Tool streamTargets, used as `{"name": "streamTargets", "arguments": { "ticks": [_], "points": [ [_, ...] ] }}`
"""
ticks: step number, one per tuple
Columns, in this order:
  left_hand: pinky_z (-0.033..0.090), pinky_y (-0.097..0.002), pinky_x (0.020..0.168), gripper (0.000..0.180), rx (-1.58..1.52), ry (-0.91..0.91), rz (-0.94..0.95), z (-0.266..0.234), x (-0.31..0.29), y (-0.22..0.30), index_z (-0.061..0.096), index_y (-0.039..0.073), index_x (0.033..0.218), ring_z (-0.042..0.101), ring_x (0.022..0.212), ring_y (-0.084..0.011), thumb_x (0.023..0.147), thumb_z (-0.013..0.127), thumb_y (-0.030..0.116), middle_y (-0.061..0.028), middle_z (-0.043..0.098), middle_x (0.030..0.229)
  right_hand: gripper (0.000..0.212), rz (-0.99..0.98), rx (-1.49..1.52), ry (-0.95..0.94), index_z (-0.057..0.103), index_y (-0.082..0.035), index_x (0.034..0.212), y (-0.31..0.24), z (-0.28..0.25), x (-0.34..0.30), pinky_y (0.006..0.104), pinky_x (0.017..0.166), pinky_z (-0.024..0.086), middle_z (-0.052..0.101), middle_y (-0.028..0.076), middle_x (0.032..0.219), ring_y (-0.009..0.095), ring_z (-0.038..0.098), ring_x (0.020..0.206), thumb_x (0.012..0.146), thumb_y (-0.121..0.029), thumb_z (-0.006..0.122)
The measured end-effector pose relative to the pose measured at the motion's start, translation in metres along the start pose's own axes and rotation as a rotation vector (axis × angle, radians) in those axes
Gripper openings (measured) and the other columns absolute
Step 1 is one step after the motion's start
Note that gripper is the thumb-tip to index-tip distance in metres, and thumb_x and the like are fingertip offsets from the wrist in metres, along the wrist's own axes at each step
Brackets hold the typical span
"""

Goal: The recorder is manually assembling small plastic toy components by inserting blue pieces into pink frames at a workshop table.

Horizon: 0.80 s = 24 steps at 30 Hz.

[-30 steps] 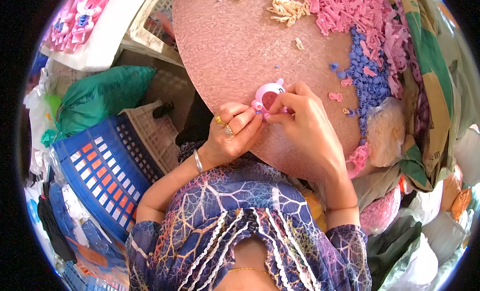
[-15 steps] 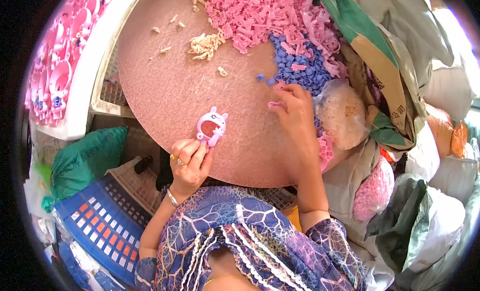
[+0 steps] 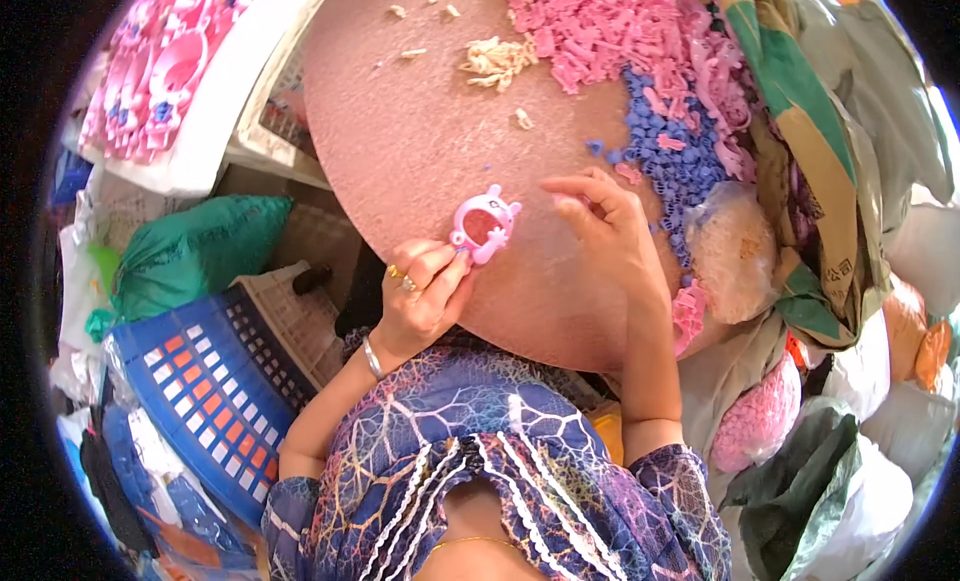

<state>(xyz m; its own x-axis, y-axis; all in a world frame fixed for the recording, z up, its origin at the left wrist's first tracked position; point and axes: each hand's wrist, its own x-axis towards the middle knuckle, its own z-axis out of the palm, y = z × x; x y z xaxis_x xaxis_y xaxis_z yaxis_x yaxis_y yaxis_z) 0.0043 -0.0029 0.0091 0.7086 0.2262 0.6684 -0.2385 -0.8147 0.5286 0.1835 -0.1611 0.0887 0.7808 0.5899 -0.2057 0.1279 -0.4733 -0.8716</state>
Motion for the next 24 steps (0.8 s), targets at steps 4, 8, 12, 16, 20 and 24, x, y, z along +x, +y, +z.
{"name": "streamTargets", "arguments": {
  "ticks": [4, 8, 12, 16, 20, 24],
  "points": [
    [0.053, -0.0385, 0.077, 0.03, -0.002, 0.01, 0.032, -0.002, 0.001, -0.003, 0.071, -0.002, 0.096, 0.063, 0.089, -0.0264, 0.068, 0.083, 0.0, -0.0079, 0.062, 0.097, 0.019, -0.311, -0.065, -0.177, 0.075, -0.002, 0.097, -0.015, 0.008, 0.011, 0.0214, 0.062, 0.042, 0.059, 0.0, 0.089, 0.007, 0.055, 0.075, 0.086, 0.01, 0.064],
    [0.053, -0.0382, 0.08, 0.025, 0.02, 0.023, 0.009, 0.001, -0.003, -0.003, 0.073, -0.001, 0.096, 0.062, 0.093, -0.0235, 0.073, 0.079, 0.005, -0.0065, 0.063, 0.1, 0.015, -0.353, -0.037, -0.341, 0.076, -0.005, 0.098, -0.028, 0.025, 0.016, 0.0262, 0.067, 0.044, 0.066, 0.003, 0.088, 0.01, 0.059, 0.081, 0.085, 0.0, 0.071],
    [0.053, -0.0371, 0.08, 0.024, 0.024, 0.06, 0.021, 0.002, -0.002, -0.003, 0.072, -0.002, 0.096, 0.061, 0.093, -0.0233, 0.074, 0.078, 0.006, -0.007, 0.063, 0.1, 0.008, -0.545, -0.351, -0.398, 0.075, -0.011, 0.087, -0.043, 0.039, 0.02, 0.0345, 0.081, 0.043, 0.069, 0.0, 0.083, 0.017, 0.061, 0.085, 0.079, -0.012, 0.078],
    [0.053, -0.0365, 0.08, 0.02, 0.021, 0.055, 0.026, 0.002, -0.002, -0.003, 0.071, -0.002, 0.094, 0.061, 0.092, -0.0235, 0.077, 0.077, 0.007, -0.008, 0.063, 0.099, 0.01, -0.514, -0.472, -0.368, 0.074, -0.014, 0.084, -0.043, 0.045, 0.018, 0.0374, 0.09, 0.036, 0.071, -0.002, 0.083, 0.018, 0.06, 0.089, 0.076, -0.016, 0.08],
    [0.053, -0.0367, 0.081, 0.021, 0.022, 0.078, 0.024, 0.003, -0.005, -0.005, 0.071, -0.002, 0.093, 0.061, 0.093, -0.0237, 0.075, 0.075, 0.007, -0.0087, 0.063, 0.1, 0.01, -0.539, -0.493, -0.401, 0.075, -0.014, 0.085, -0.044, 0.045, 0.021, 0.0374, 0.09, 0.037, 0.07, -0.002, 0.082, 0.018, 0.06, 0.088, 0.076, -0.016, 0.08],
    [0.054, -0.0372, 0.084, 0.024, 0.036, 0.064, 0.043, 0.004, -0.007, -0.006, 0.071, -0.002, 0.094, 0.061, 0.095, -0.024, 0.073, 0.073, 0.007, -0.0093, 0.062, 0.101, 0.01, -0.539, -0.519, -0.453, 0.076, -0.014, 0.085, -0.046, 0.043, 0.026, 0.0363, 0.092, 0.036, 0.07, -0.001, 0.08, 0.018, 0.06, 0.087, 0.075, -0.015, 0.08]
  ]
}}
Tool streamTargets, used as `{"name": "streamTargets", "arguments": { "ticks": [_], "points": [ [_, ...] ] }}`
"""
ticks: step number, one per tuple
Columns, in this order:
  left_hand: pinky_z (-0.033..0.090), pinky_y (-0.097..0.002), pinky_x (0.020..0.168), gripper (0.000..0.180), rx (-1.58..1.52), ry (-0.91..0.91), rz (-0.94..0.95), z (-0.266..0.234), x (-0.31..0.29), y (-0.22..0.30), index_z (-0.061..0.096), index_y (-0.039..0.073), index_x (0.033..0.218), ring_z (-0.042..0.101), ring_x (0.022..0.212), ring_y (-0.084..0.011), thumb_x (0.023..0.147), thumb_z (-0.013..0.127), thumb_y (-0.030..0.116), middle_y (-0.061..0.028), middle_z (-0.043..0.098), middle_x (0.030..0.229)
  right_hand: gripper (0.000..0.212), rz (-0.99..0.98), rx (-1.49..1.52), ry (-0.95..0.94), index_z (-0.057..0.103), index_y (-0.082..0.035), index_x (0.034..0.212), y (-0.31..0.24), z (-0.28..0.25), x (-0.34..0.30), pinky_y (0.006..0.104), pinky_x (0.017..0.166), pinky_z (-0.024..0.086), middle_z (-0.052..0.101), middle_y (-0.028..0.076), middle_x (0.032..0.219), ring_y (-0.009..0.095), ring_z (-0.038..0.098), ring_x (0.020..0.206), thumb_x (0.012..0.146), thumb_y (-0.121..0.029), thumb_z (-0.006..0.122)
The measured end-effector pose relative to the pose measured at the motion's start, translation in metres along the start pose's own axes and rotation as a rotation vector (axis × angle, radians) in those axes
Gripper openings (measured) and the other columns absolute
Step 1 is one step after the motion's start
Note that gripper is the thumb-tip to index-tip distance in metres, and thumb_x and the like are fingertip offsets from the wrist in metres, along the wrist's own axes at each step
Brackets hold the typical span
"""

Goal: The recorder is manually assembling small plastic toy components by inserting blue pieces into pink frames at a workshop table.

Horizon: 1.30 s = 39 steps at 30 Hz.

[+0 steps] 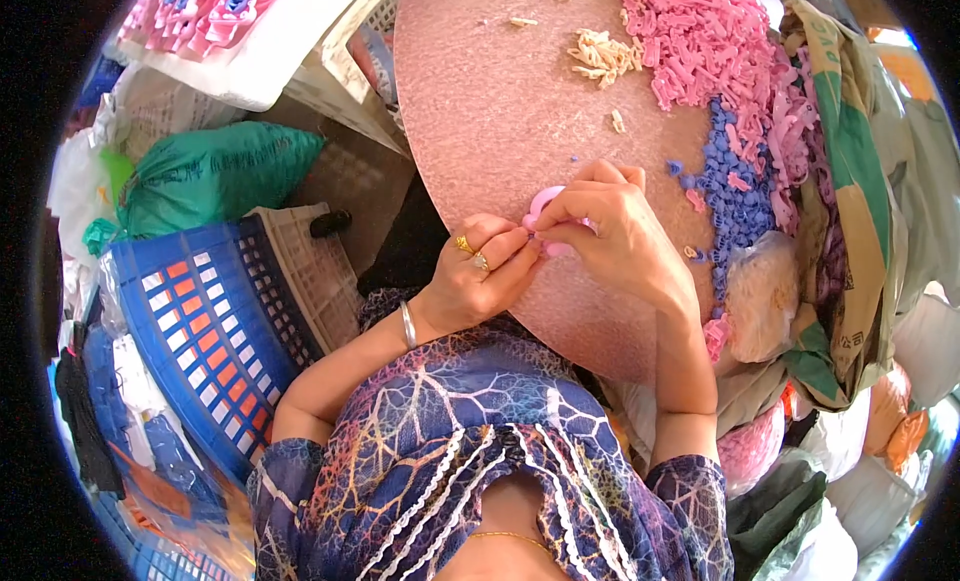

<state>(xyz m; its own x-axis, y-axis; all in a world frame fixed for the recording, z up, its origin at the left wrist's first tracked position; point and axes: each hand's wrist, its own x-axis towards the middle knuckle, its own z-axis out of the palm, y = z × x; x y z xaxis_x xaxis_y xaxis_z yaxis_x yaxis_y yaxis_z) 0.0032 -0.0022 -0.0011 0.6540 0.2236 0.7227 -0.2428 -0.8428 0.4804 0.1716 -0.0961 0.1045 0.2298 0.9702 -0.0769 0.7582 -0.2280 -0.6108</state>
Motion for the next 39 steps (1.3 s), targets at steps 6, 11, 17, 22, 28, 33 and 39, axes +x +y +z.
{"name": "streamTargets", "arguments": {
  "ticks": [6, 11, 17, 22, 28, 33, 39],
  "points": [
    [0.055, -0.0373, 0.075, 0.028, -0.012, 0.034, -0.01, 0.0, 0.003, 0.002, 0.071, -0.002, 0.091, 0.062, 0.089, -0.0243, 0.066, 0.083, 0.001, -0.0083, 0.063, 0.1, 0.007, 0.156, 0.01, -0.048, 0.077, -0.012, 0.083, -0.01, -0.006, 0.008, 0.0363, 0.091, 0.038, 0.069, 0.002, 0.077, 0.018, 0.062, 0.084, 0.077, -0.014, 0.079],
    [0.055, -0.0376, 0.076, 0.028, -0.021, 0.0, -0.018, -0.002, 0.003, 0.001, 0.072, -0.002, 0.092, 0.062, 0.091, -0.0247, 0.066, 0.082, 0.001, -0.0092, 0.063, 0.102, 0.009, 0.231, 0.148, -0.134, 0.076, -0.004, 0.084, -0.006, -0.012, 0.018, 0.0334, 0.076, 0.051, 0.072, 0.007, 0.074, 0.017, 0.069, 0.075, 0.079, -0.012, 0.077],
    [0.055, -0.0385, 0.077, 0.027, -0.02, -0.022, 0.001, -0.005, 0.005, 0.0, 0.071, -0.003, 0.093, 0.062, 0.093, -0.0253, 0.068, 0.079, 0.003, -0.0097, 0.062, 0.103, 0.011, 0.39, 0.224, -0.139, 0.074, 0.004, 0.083, -0.019, -0.009, 0.026, 0.0268, 0.058, 0.054, 0.072, 0.012, 0.07, 0.014, 0.072, 0.064, 0.082, -0.006, 0.074],
    [0.055, -0.0384, 0.077, 0.026, -0.022, -0.034, 0.009, -0.004, 0.005, -0.002, 0.072, -0.002, 0.093, 0.062, 0.094, -0.0254, 0.069, 0.079, 0.003, -0.0096, 0.063, 0.102, 0.009, 0.334, -0.007, -0.04, 0.076, -0.01, 0.084, -0.015, 0.003, 0.011, 0.0335, 0.085, 0.042, 0.07, 0.003, 0.069, 0.018, 0.064, 0.079, 0.083, -0.019, 0.074],
    [0.053, -0.0382, 0.08, 0.026, -0.015, -0.052, -0.023, -0.006, 0.01, 0.003, 0.072, -0.002, 0.095, 0.062, 0.091, -0.0251, 0.071, 0.079, 0.003, -0.0093, 0.063, 0.1, 0.014, 0.491, 0.75, 0.019, 0.076, -0.003, 0.097, -0.006, 0.004, -0.005, 0.0326, 0.09, 0.05, 0.075, 0.003, 0.087, 0.012, 0.064, 0.096, 0.084, -0.008, 0.075],
    [0.052, -0.0397, 0.08, 0.028, 0.004, -0.115, -0.03, -0.01, 0.012, 0.005, 0.069, -0.001, 0.096, 0.062, 0.09, -0.0265, 0.07, 0.08, 0.001, -0.0087, 0.061, 0.096, 0.024, 0.269, 0.75, 0.412, 0.071, 0.001, 0.115, 0.063, 0.011, -0.029, 0.0266, 0.093, 0.051, 0.064, 0.01, 0.131, 0.013, 0.065, 0.104, 0.094, -0.009, 0.069],
    [0.053, -0.0387, 0.078, 0.044, -0.004, -0.063, -0.071, -0.019, 0.008, 0.009, 0.061, 0.001, 0.114, 0.061, 0.092, -0.0289, 0.075, 0.081, 0.001, -0.0119, 0.057, 0.11, 0.014, 0.373, 0.648, 0.764, 0.075, -0.001, 0.104, 0.083, 0.031, -0.042, 0.017, 0.07, 0.044, 0.071, -0.003, 0.094, 0.002, 0.056, 0.078, 0.091, -0.007, 0.072]
  ]
}}
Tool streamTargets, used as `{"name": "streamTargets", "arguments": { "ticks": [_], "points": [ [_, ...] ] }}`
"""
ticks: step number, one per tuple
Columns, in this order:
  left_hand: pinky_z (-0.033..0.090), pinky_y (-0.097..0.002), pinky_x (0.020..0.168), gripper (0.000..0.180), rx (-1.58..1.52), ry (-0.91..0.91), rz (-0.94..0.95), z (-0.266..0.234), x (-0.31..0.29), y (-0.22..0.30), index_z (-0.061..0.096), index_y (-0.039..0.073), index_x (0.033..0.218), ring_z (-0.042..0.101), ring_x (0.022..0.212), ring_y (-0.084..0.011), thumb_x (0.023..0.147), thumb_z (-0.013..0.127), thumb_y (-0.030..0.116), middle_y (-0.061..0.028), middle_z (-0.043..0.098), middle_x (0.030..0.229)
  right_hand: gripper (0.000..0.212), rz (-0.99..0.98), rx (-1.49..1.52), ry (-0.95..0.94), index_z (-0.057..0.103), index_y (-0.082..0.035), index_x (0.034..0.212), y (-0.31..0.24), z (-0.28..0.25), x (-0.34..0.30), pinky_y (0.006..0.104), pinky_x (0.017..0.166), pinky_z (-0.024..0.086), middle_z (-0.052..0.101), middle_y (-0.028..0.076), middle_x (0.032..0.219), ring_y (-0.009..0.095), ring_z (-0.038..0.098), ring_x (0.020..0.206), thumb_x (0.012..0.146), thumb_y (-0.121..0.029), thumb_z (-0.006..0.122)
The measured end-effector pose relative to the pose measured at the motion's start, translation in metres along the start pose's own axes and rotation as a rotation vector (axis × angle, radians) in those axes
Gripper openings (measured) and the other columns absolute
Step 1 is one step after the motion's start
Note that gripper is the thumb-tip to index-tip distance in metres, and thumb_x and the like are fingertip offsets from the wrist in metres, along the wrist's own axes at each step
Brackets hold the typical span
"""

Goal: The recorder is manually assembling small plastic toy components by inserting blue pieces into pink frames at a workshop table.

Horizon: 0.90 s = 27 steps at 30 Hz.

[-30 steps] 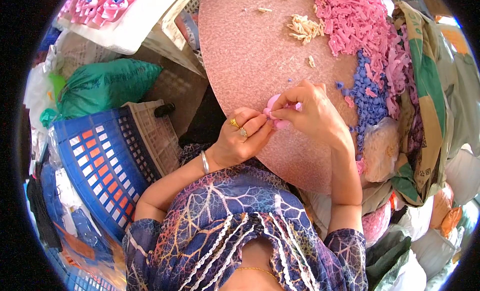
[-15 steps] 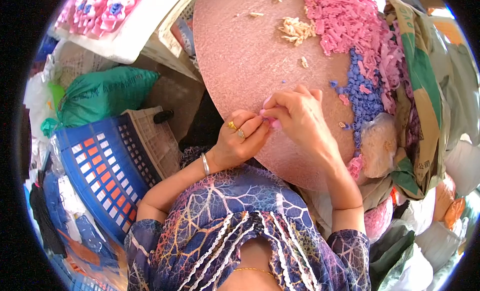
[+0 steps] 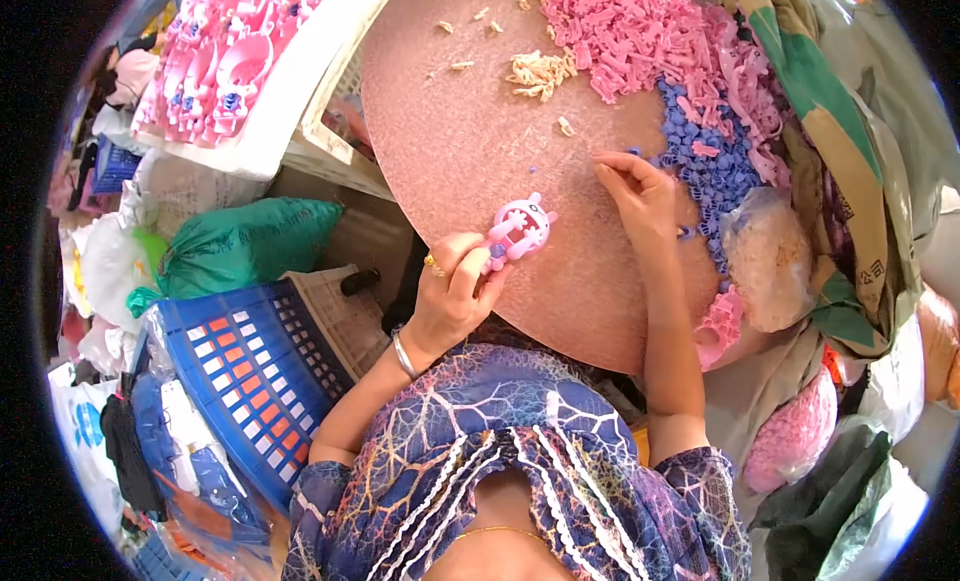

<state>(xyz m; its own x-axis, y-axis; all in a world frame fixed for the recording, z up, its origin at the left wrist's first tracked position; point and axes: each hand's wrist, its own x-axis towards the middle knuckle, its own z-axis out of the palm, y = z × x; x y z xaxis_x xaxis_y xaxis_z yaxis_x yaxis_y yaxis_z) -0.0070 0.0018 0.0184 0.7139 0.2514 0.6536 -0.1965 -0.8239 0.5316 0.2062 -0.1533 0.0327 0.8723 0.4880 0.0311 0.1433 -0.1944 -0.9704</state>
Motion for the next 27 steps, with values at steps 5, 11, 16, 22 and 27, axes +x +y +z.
{"name": "streamTargets", "arguments": {
  "ticks": [5, 11, 16, 22, 27],
  "points": [
    [0.053, -0.0395, 0.088, 0.058, 0.168, -0.213, 0.119, -0.013, 0.017, 0.0, 0.059, 0.0, 0.134, 0.059, 0.104, -0.0314, 0.079, 0.076, 0.0, -0.0179, 0.054, 0.131, 0.013, 0.023, -0.027, -0.002, 0.076, -0.002, 0.101, 0.004, -0.004, 0.002, 0.0175, 0.064, 0.041, 0.067, -0.006, 0.082, 0.001, 0.054, 0.072, 0.091, -0.009, 0.072],
    [0.052, -0.0401, 0.095, 0.043, 0.106, -0.229, -0.069, -0.012, 0.021, 0.003, 0.057, -0.005, 0.134, 0.061, 0.107, -0.037, 0.092, 0.061, 0.003, -0.021, 0.061, 0.128, 0.011, 0.015, -0.006, -0.025, 0.076, -0.002, 0.099, -0.002, -0.006, 0.001, 0.0183, 0.062, 0.042, 0.066, -0.007, 0.08, 0.001, 0.054, 0.07, 0.091, -0.009, 0.072],
    [0.052, -0.0334, 0.092, 0.037, -0.828, -0.118, -1.005, -0.012, 0.032, 0.0, 0.057, -0.005, 0.134, 0.065, 0.103, -0.017, 0.103, 0.056, 0.014, -0.0112, 0.07, 0.114, 0.011, 0.023, 0.029, -0.007, 0.075, -0.002, 0.099, -0.003, -0.007, 0.004, 0.019, 0.062, 0.043, 0.067, -0.006, 0.081, 0.002, 0.055, 0.07, 0.092, -0.008, 0.072],
    [0.056, -0.0357, 0.088, 0.024, -1.672, -0.037, -1.289, -0.038, 0.04, -0.019, 0.066, 0.0, 0.117, 0.067, 0.099, -0.0205, 0.098, 0.063, 0.015, -0.0096, 0.07, 0.11, 0.01, -0.023, -0.024, -0.041, 0.074, -0.001, 0.097, 0.0, 0.0, 0.009, 0.0207, 0.064, 0.045, 0.068, -0.002, 0.079, 0.005, 0.059, 0.072, 0.092, -0.009, 0.07],
    [0.057, -0.0364, 0.088, 0.026, -1.72, -0.012, -1.28, -0.063, 0.059, -0.018, 0.064, -0.003, 0.12, 0.066, 0.1, -0.0221, 0.099, 0.061, 0.011, -0.0117, 0.069, 0.113, 0.008, -0.097, -0.04, -0.039, 0.072, 0.0, 0.095, 0.006, -0.005, 0.0, 0.0224, 0.065, 0.046, 0.066, -0.001, 0.078, 0.007, 0.059, 0.073, 0.091, -0.006, 0.07]
  ]
}}
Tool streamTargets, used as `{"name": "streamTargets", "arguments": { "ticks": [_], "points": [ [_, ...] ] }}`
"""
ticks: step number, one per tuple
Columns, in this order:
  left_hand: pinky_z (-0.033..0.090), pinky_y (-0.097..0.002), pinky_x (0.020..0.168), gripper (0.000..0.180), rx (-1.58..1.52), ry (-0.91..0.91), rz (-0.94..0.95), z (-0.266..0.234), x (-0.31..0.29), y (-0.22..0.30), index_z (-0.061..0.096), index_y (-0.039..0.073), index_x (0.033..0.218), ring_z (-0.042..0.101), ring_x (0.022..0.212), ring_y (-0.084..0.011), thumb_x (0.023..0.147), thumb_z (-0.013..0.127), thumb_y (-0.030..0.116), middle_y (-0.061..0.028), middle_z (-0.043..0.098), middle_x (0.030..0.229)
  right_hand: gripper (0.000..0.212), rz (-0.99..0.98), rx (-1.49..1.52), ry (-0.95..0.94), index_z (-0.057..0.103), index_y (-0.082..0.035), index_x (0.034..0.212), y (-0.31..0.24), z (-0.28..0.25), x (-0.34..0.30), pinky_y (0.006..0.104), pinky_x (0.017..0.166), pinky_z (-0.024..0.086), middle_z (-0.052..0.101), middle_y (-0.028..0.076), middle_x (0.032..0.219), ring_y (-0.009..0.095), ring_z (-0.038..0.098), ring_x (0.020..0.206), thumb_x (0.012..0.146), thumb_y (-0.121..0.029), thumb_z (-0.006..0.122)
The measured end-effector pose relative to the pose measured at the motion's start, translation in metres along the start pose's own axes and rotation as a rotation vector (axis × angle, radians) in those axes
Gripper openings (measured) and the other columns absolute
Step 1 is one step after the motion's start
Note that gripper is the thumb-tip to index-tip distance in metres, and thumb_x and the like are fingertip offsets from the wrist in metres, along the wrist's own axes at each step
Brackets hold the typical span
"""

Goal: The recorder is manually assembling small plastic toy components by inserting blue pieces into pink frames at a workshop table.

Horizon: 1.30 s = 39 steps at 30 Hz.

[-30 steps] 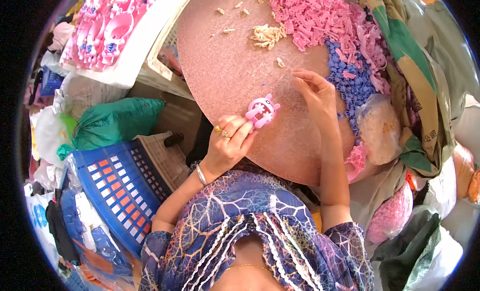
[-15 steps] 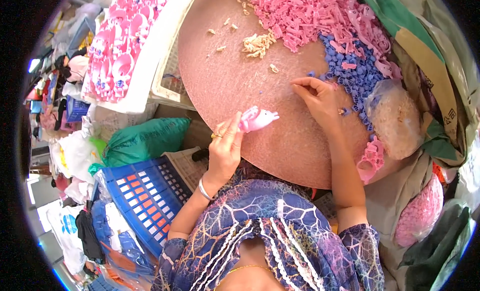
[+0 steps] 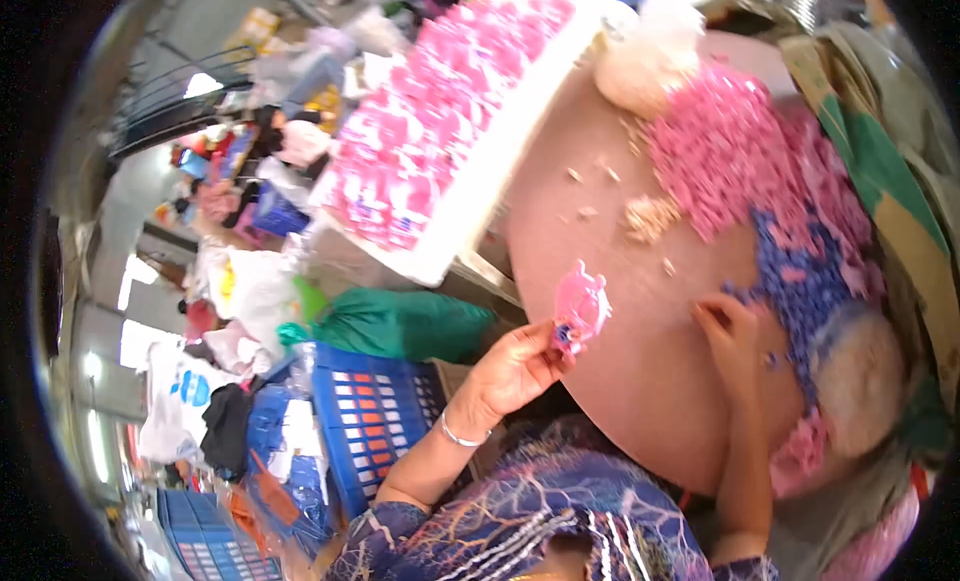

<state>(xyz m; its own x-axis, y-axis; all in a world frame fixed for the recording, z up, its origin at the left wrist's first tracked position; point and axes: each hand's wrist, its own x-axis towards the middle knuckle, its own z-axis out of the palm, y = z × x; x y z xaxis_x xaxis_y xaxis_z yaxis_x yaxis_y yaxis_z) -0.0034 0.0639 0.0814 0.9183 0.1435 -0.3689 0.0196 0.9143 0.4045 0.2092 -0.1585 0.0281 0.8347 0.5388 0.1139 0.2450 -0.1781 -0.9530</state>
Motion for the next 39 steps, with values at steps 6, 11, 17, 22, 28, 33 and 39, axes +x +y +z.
{"name": "streamTargets", "arguments": {
  "ticks": [6, 11, 17, 22, 28, 33, 39],
  "points": [
    [0.057, -0.0336, 0.083, 0.022, 0.138, 0.043, 0.513, 0.033, -0.026, 0.129, 0.062, -0.003, 0.117, 0.065, 0.098, -0.0236, 0.098, 0.06, 0.007, -0.0127, 0.067, 0.11, 0.006, 0.063, 0.078, -0.008, 0.071, 0.002, 0.093, 0.012, -0.009, -0.007, 0.0215, 0.065, 0.044, 0.066, -0.001, 0.079, 0.006, 0.057, 0.075, 0.09, -0.002, 0.069],
    [0.056, -0.0368, 0.085, 0.018, 0.63, 0.288, 0.873, 0.011, -0.021, 0.299, 0.062, 0.002, 0.113, 0.065, 0.093, -0.0227, 0.104, 0.053, 0.015, -0.0096, 0.067, 0.106, 0.005, 0.062, 0.149, -0.016, 0.071, 0.002, 0.093, 0.016, -0.009, -0.002, 0.0213, 0.066, 0.043, 0.065, -0.001, 0.08, 0.006, 0.056, 0.075, 0.09, -0.001, 0.068],
    [0.057, -0.0455, 0.069, 0.016, 0.377, 0.598, 0.924, -0.055, -0.013, 0.441, 0.062, 0.004, 0.096, 0.062, 0.073, -0.0278, 0.103, 0.053, 0.015, -0.0124, 0.064, 0.088, 0.007, 0.026, 0.125, -0.093, 0.07, 0.002, 0.096, 0.027, -0.004, 0.007, 0.0209, 0.071, 0.045, 0.066, 0.0, 0.085, 0.007, 0.058, 0.08, 0.09, 0.001, 0.067],
    [0.057, -0.0471, 0.064, 0.019, 0.598, 0.648, 0.914, -0.114, -0.01, 0.461, 0.064, 0.001, 0.1, 0.065, 0.077, -0.0321, 0.099, 0.061, 0.019, -0.0164, 0.067, 0.093, 0.007, 0.026, 0.055, -0.088, 0.07, 0.001, 0.096, 0.03, -0.009, 0.007, 0.0221, 0.075, 0.046, 0.067, 0.001, 0.088, 0.009, 0.059, 0.082, 0.09, 0.001, 0.066],
    [0.057, -0.0448, 0.065, 0.022, 0.733, 0.804, 0.93, -0.165, -0.006, 0.475, 0.073, 0.002, 0.099, 0.069, 0.074, -0.0291, 0.093, 0.066, 0.022, -0.0121, 0.071, 0.086, 0.007, 0.019, 0.057, -0.095, 0.069, 0.001, 0.097, 0.03, -0.006, 0.008, 0.023, 0.077, 0.047, 0.067, 0.001, 0.089, 0.01, 0.06, 0.084, 0.091, 0.0, 0.066],
    [0.054, -0.0423, 0.069, 0.035, 1.572, 1.42, 0.997, -0.139, 0.022, 0.449, 0.076, -0.001, 0.082, 0.073, 0.072, -0.0313, 0.08, 0.077, 0.034, -0.0211, 0.072, 0.077, 0.007, 0.021, 0.08, -0.035, 0.07, 0.001, 0.096, 0.041, -0.01, 0.005, 0.0229, 0.076, 0.048, 0.068, 0.001, 0.087, 0.01, 0.062, 0.081, 0.092, -0.005, 0.069],
    [0.049, -0.0465, 0.062, 0.029, 1.792, 1.553, 1.47, -0.092, 0.009, 0.435, 0.072, 0.002, 0.071, 0.067, 0.065, -0.035, 0.085, 0.071, 0.028, -0.0177, 0.068, 0.069, 0.009, 0.024, -0.079, -0.069, 0.069, 0.001, 0.1, 0.027, -0.018, 0.002, 0.0246, 0.08, 0.048, 0.067, 0.003, 0.088, 0.011, 0.061, 0.085, 0.092, -0.001, 0.065]
  ]
}}
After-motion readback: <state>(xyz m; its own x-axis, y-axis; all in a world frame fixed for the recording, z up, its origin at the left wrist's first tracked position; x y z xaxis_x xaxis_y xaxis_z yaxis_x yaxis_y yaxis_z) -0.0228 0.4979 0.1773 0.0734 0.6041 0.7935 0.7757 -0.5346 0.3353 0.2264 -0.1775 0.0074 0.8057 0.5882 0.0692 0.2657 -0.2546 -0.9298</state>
